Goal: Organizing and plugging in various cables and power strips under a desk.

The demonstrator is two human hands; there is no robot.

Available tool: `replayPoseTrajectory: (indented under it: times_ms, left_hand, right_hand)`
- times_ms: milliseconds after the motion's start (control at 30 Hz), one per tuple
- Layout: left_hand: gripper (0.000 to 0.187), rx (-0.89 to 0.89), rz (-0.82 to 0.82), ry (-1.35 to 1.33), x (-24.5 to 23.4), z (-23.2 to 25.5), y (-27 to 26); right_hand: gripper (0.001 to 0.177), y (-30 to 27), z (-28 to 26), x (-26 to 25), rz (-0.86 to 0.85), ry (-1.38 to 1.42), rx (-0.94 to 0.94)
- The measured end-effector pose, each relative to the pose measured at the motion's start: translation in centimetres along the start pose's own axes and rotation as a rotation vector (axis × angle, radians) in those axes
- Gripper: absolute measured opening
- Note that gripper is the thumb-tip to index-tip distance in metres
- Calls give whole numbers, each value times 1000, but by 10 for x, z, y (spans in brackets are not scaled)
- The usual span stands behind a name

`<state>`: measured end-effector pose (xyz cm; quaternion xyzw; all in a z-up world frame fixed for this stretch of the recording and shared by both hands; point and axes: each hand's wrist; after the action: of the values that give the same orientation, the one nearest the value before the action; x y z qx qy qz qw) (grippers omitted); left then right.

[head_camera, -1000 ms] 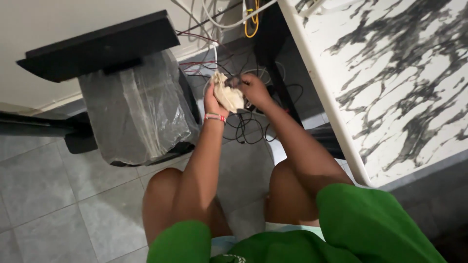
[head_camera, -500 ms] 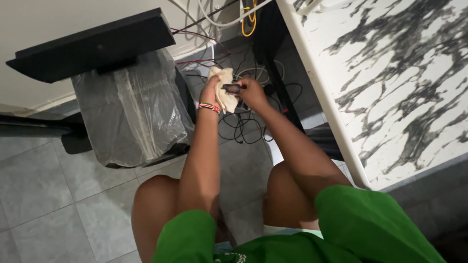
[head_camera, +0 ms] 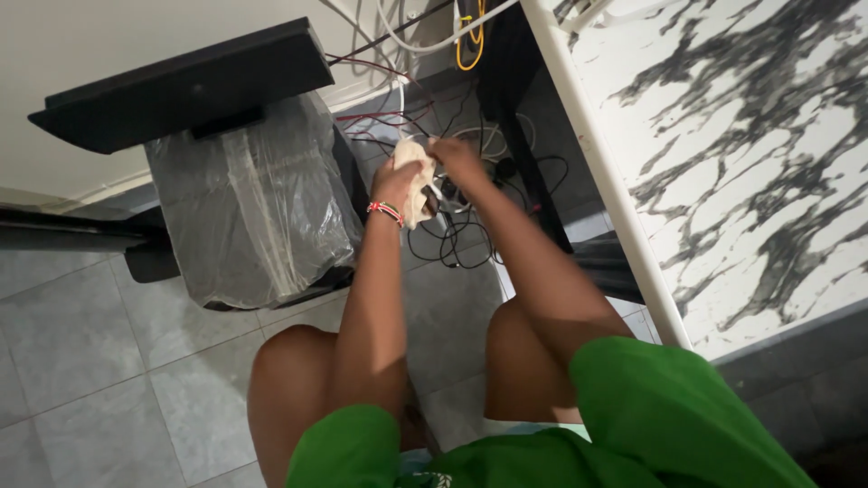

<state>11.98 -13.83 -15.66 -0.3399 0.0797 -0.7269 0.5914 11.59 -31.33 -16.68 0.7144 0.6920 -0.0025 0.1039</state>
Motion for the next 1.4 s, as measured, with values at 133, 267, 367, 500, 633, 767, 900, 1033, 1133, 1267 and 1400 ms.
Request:
replayPoseTrajectory:
  times_ms: [133,267,367,500,633,767,900,1033,1133,1267,1400]
  left_hand:
    - [34,128,38,227,7,10,-22]
    - [31,169,121,330,8,1,-26]
    - [32,191,132,289,4,-9,-22]
    - [30,101,137,219,4,-20,-27]
    - [32,71,136,217,5,-45,-24]
    - [27,107,64,184,2,-74,-23]
    - [27,175,221,439,17,-79,-38]
    - [25,340,112,223,-8,-124,-5]
    - [35,412,260,446,3,-81,-24]
    - [33,433,341,408,7,-23,-28]
    - [30,590,338,424,1,26,-14]
  right_hand:
    - [42,13,3,15,-140,-316,148]
    - [37,30,11,24,-65,109,421]
    - [20,36,-16,27,-4,341,542]
    - [12,41,0,27,17,426,520]
    - [13,45,-4,26,66,364,520]
    - [14,45,-3,22,71,467,554]
    - [16,58,28,20,112,700,547]
    - [21,59,6,13,147,907,528]
    - [23,44,-49,-1,114,950,454]
    - [28,42,-2,-25,4,274,282]
    - [22,31,-9,-29,-246,85,168]
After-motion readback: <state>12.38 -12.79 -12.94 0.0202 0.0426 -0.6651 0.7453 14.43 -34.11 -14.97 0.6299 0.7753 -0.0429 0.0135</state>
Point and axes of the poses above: each hand's wrist, its own y-axis towards the middle knuckle, its own x-axis out of the palm, z = x × y, and after that the axes turned 9 degrees about -x, right-handed
